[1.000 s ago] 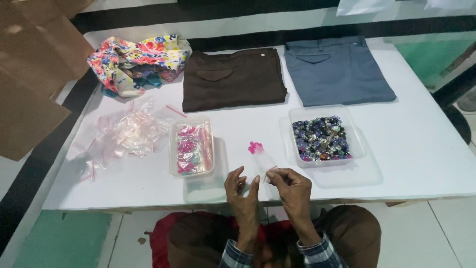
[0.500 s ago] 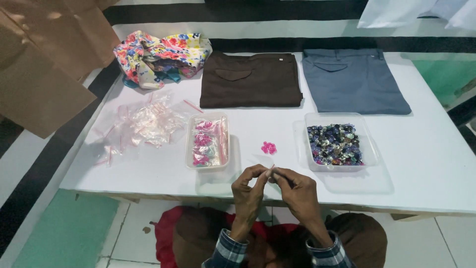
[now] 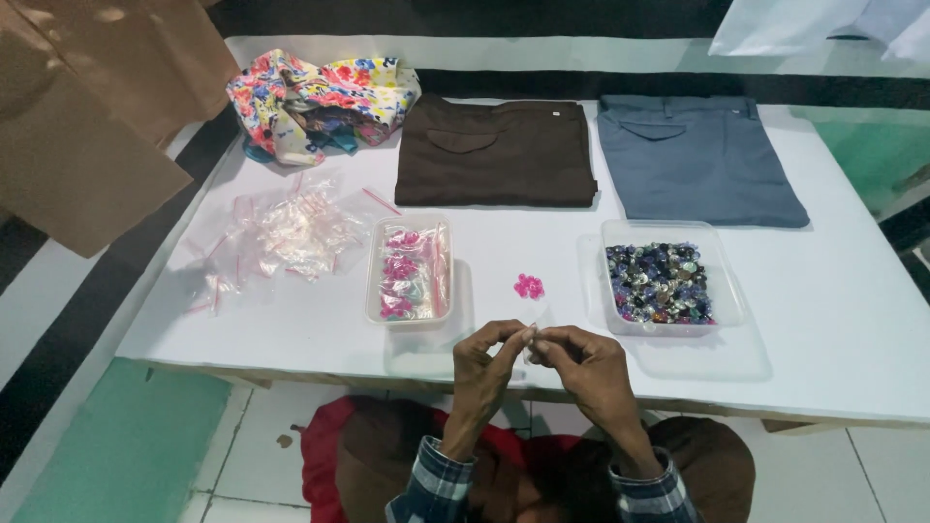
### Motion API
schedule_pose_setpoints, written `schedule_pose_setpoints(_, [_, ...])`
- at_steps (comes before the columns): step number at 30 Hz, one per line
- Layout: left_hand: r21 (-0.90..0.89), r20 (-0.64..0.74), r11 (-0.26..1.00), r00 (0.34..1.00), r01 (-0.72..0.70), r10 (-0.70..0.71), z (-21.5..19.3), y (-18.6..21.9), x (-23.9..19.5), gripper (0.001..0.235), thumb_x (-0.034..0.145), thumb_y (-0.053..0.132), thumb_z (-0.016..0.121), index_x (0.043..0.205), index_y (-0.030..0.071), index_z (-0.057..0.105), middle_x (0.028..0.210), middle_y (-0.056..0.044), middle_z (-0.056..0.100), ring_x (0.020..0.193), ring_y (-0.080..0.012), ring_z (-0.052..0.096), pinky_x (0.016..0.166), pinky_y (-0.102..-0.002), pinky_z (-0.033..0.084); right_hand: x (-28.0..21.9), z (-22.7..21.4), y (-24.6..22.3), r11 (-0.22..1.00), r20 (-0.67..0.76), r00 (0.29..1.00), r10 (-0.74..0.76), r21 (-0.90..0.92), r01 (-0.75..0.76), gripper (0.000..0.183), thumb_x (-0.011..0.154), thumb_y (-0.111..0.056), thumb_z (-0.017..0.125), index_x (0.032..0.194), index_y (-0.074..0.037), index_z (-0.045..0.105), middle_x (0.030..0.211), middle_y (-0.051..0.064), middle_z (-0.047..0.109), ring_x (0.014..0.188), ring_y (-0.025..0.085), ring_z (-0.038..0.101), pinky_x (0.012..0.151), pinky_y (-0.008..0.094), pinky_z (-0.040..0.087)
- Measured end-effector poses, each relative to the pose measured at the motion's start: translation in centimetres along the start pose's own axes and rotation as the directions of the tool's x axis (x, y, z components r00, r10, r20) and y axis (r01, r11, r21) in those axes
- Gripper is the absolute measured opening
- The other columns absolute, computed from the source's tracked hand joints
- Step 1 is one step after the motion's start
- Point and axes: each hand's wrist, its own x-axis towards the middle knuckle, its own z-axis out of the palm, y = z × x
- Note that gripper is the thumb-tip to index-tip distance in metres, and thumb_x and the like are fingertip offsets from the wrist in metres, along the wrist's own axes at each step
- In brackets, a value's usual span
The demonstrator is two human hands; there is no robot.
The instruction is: Picking small decorative items from a container and placing them into individual plastic bags for packaging.
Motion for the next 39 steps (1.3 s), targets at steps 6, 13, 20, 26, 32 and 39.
schedule_pose_setpoints(6, [0.122, 0.007, 0.991, 0.998, -0.063, 0.062, 1.5, 0.2, -0.6, 0.019, 0.093, 0.011, 0.068, 0.11, 0.005, 0.068, 0.103, -0.011, 0.074, 0.097, -0.0223, 0.073, 0.088, -0.033, 0.062, 0.0, 0.6, -0.4, 0.964, -0.173, 0.984, 0.032, -0.255, -0.076, 0.015, 0.086, -0.02, 0.073, 0.096, -0.014, 0.064, 0.082, 0.001, 0.082, 0.074, 0.011, 0.075, 0.071, 0.028, 0.057])
schedule_pose_setpoints(13, [0.228, 0.1, 0.952, 0.977, -0.206, 0.188, 0.2, 0.0, -0.3, 0.025, 0.092, -0.003, 0.064, 0.116, 0.002, 0.057, 0.097, -0.015, 0.074, 0.09, -0.0249, 0.078, 0.086, -0.032, 0.066, -0.1, 0.6, 1.2, 0.955, -0.111, 0.988, -0.107, -0.288, 0.071, 0.022, 0.09, -0.024, 0.072, 0.1, -0.011, 0.057, 0.087, 0.007, 0.083, 0.083, 0.017, 0.082, 0.07, 0.029, 0.062])
schedule_pose_setpoints(20, [0.463, 0.266, 0.836, 0.946, -0.294, 0.185, -0.7, 0.6, 0.5, 0.009, 0.104, 0.002, 0.047, 0.113, 0.002, 0.045, 0.088, -0.014, 0.057, 0.059, -0.0231, 0.064, 0.052, -0.029, 0.059, 1.6, -1.3, 4.5, 0.498, 0.339, 0.687, -0.642, -0.498, 0.71, 0.045, 0.084, 0.01, 0.063, 0.127, -0.003, 0.058, 0.117, 0.017, 0.067, 0.097, 0.029, 0.071, 0.082, 0.034, 0.062])
schedule_pose_setpoints(26, [0.471, 0.341, 0.836, 0.932, -0.281, 0.121, -1.6, 1.3, 1.8, 0.012, 0.103, 0.006, 0.046, 0.115, 0.004, 0.047, 0.079, -0.016, 0.067, 0.064, -0.032, 0.07, 0.053, -0.038, 0.059, 2.5, -3.0, 2.2, 0.29, 0.494, 0.657, -0.57, -0.627, 0.723, 0.032, 0.089, 0.002, 0.065, 0.119, -0.008, 0.066, 0.109, 0.018, 0.072, 0.097, 0.034, 0.073, 0.08, 0.039, 0.064])
schedule_pose_setpoints(32, [0.492, 0.475, 0.776, 0.869, -0.395, 0.141, -2.4, 2.7, 3.7, 0.022, 0.097, 0.013, 0.057, 0.119, 0.018, 0.059, 0.095, -0.015, 0.076, 0.086, -0.0377, 0.075, 0.067, -0.049, 0.062, 3.4, -4.3, -1.2, 0.562, 0.429, 0.775, -0.464, -0.533, 0.632, 0.023, 0.092, -0.003, 0.064, 0.108, -0.016, 0.073, 0.1, 0.011, 0.078, 0.089, 0.033, 0.077, 0.075, 0.04, 0.065])
schedule_pose_setpoints(39, [0.646, 0.679, 0.588, 0.719, -0.488, -0.149, -2.9, 3.0, 5.8, 0.029, 0.102, 0.035, 0.047, 0.122, 0.021, 0.062, 0.121, -0.015, 0.07, 0.102, -0.0423, 0.071, 0.084, -0.054, 0.059, 3.9, -5.4, -2.3, 0.587, 0.501, 0.753, -0.426, -0.48, 0.651, 0.024, 0.093, -0.001, 0.062, 0.109, -0.015, 0.072, 0.098, 0.014, 0.078, 0.09, 0.033, 0.078, 0.076, 0.041, 0.065])
